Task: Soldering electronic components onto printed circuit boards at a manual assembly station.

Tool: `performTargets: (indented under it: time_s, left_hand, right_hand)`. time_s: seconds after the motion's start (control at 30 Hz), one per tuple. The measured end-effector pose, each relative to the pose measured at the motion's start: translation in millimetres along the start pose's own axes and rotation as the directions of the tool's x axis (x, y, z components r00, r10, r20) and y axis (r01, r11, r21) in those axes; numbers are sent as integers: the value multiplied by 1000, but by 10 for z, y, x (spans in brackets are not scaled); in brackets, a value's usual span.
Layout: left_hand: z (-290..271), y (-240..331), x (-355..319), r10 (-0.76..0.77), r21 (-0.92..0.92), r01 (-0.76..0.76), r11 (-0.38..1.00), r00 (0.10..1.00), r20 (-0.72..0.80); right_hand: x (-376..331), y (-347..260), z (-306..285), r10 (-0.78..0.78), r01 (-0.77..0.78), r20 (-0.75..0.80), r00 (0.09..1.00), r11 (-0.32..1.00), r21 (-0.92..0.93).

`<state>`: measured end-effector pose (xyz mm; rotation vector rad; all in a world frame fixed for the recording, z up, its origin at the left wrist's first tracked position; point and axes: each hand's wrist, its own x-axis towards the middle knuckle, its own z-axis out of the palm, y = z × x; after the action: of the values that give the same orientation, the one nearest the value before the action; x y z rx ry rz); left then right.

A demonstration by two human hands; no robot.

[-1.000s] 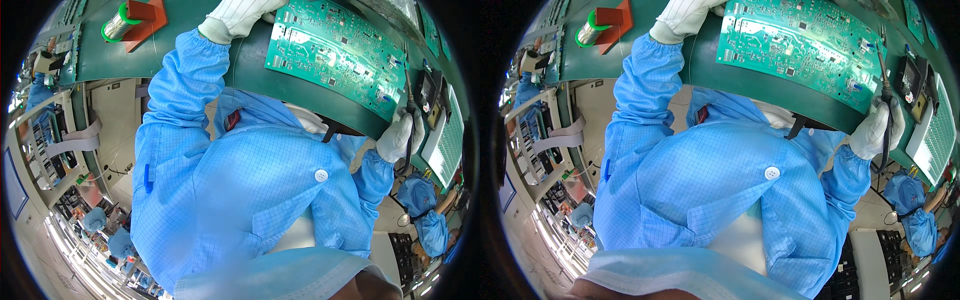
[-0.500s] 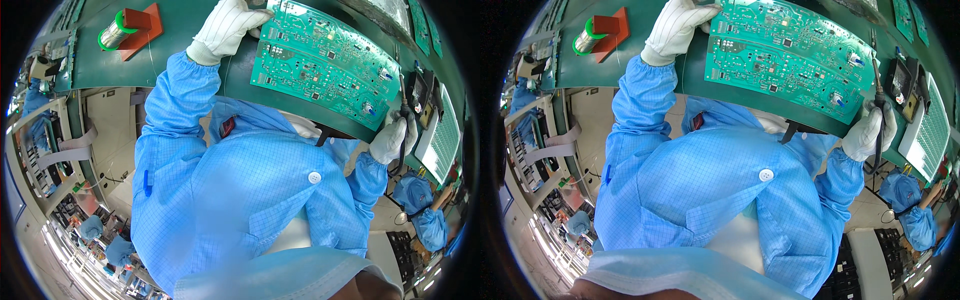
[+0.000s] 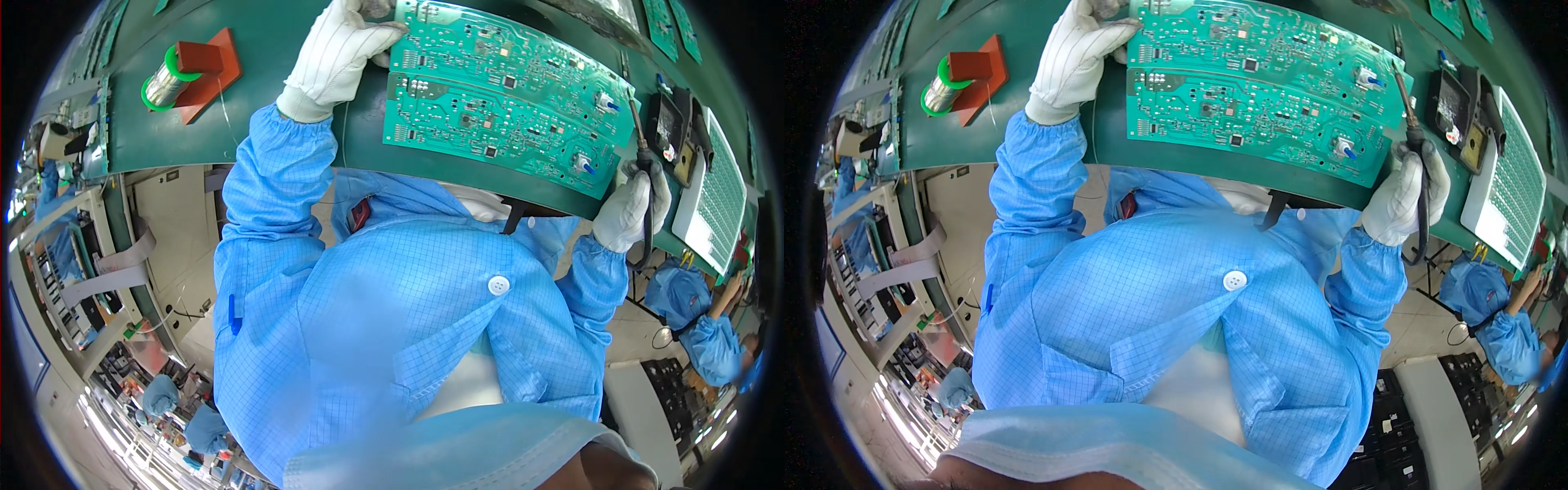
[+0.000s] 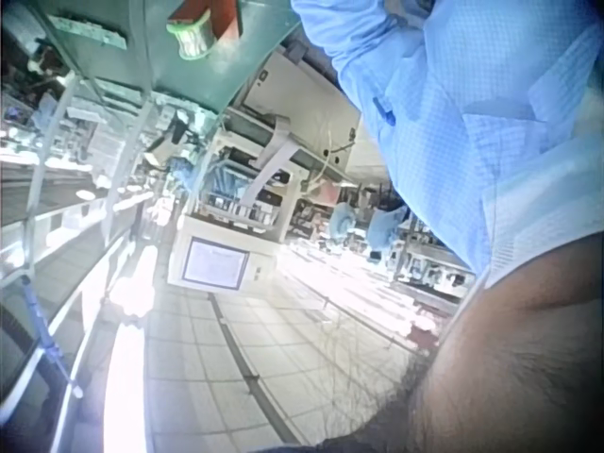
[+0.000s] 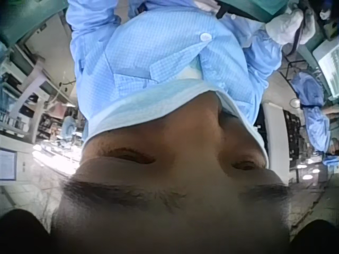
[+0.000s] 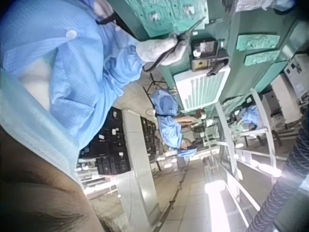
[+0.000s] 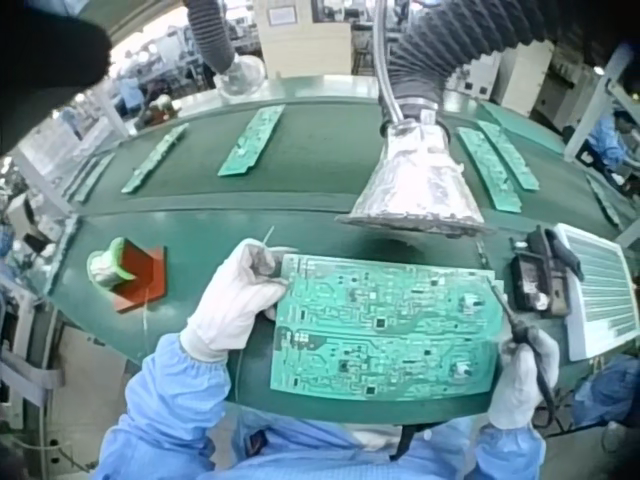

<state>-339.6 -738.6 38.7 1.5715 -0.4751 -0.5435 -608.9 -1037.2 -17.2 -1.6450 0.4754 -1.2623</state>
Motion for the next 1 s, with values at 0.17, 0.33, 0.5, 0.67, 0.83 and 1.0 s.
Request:
performTargets:
  time_s: [0.17,0.33,0.5,0.67,0.83,1.0]
  left_hand:
    - [43,6,7,3,-18,-4,1000,1000,-28]
    - [-50,-94,28,3,17,-2,1000,1000,-9]
    - [-86,-173,28,125,119,-124,985,992,1]
    - [-57,-117,20,107,96,-105,990,994,-19]
    - [-50,-119,33,102,58,-100,993,994,-34]
    - [-74,-146,-27,148,129,-144,981,989,-19]
  right_hand:
    - [5,-48,-5,33,-32,11,999,999,-9]
    - [-18,-80,45,66,-66,-23,998,998,-11]
    - [131,-117,-33,38,-44,-141,989,998,-41]
    - [678,-286,-569,-141,24,-264,954,915,-403]
    - [1135,-374,-947,-81,-87,-184,980,655,-751]
    - [1471,-169,-1081,75,-130,-107,991,633,-763]
